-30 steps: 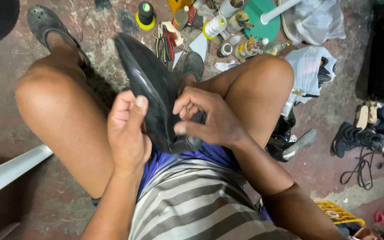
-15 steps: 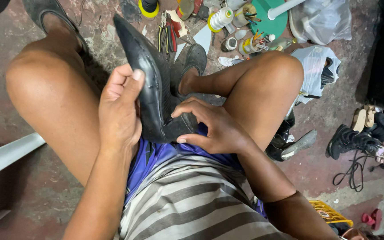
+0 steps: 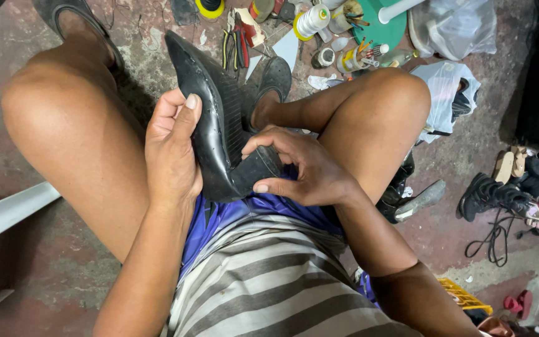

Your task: The person holds a black high-heeled shoe and presses a new sole piece onto the bottom of the shoe. They rub and smooth the sole with their hands, then flip the shoe to press and smooth the upper part of the shoe. Finally, the shoe is placed on the floor.

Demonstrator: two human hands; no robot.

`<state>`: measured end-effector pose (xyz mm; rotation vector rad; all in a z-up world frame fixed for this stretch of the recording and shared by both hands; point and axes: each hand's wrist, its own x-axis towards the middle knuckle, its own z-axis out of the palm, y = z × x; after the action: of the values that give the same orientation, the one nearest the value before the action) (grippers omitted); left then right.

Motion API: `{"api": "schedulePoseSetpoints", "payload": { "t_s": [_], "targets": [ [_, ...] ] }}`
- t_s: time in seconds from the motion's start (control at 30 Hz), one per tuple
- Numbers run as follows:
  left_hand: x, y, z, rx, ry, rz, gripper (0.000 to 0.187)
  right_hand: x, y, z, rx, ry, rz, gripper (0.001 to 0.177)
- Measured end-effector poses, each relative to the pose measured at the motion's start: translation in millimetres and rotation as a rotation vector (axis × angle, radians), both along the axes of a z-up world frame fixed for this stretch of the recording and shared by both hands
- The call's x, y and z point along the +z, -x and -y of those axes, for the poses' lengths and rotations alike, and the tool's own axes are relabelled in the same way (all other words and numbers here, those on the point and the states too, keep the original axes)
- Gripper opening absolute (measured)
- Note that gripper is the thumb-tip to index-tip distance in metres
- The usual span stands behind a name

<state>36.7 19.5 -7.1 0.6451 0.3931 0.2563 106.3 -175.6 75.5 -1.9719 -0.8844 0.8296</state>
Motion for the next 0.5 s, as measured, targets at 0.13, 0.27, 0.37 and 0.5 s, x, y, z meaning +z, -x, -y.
{"api": "schedulePoseSetpoints", "payload": {
  "t_s": [0.13, 0.27, 0.37, 0.5],
  "targets": [
    [6.0, 7.5, 1.7, -0.057, -0.04, 0.089, 0.012, -5.0, -12.9, 5.6, 0.06, -0.323, -0.001, 0.034],
    [13.1, 14.2, 13.3, -0.103, -0.087, 0.075, 0.017, -26.2, -13.6, 7.9, -0.183, -0.324, -0.236, 0.017],
    [12.6, 15.8, 26.3, -0.107, -0.092, 0.084, 0.017, -43.8, -15.0, -0.4, -0.194, -0.345, -0.243, 0.024],
    [5.7, 17.7, 30.5, -0.123, -0.03, 0.111, 0.019, -53.1, -15.2, 0.7, -0.226, -0.231, -0.172, 0.035]
  ]
}}
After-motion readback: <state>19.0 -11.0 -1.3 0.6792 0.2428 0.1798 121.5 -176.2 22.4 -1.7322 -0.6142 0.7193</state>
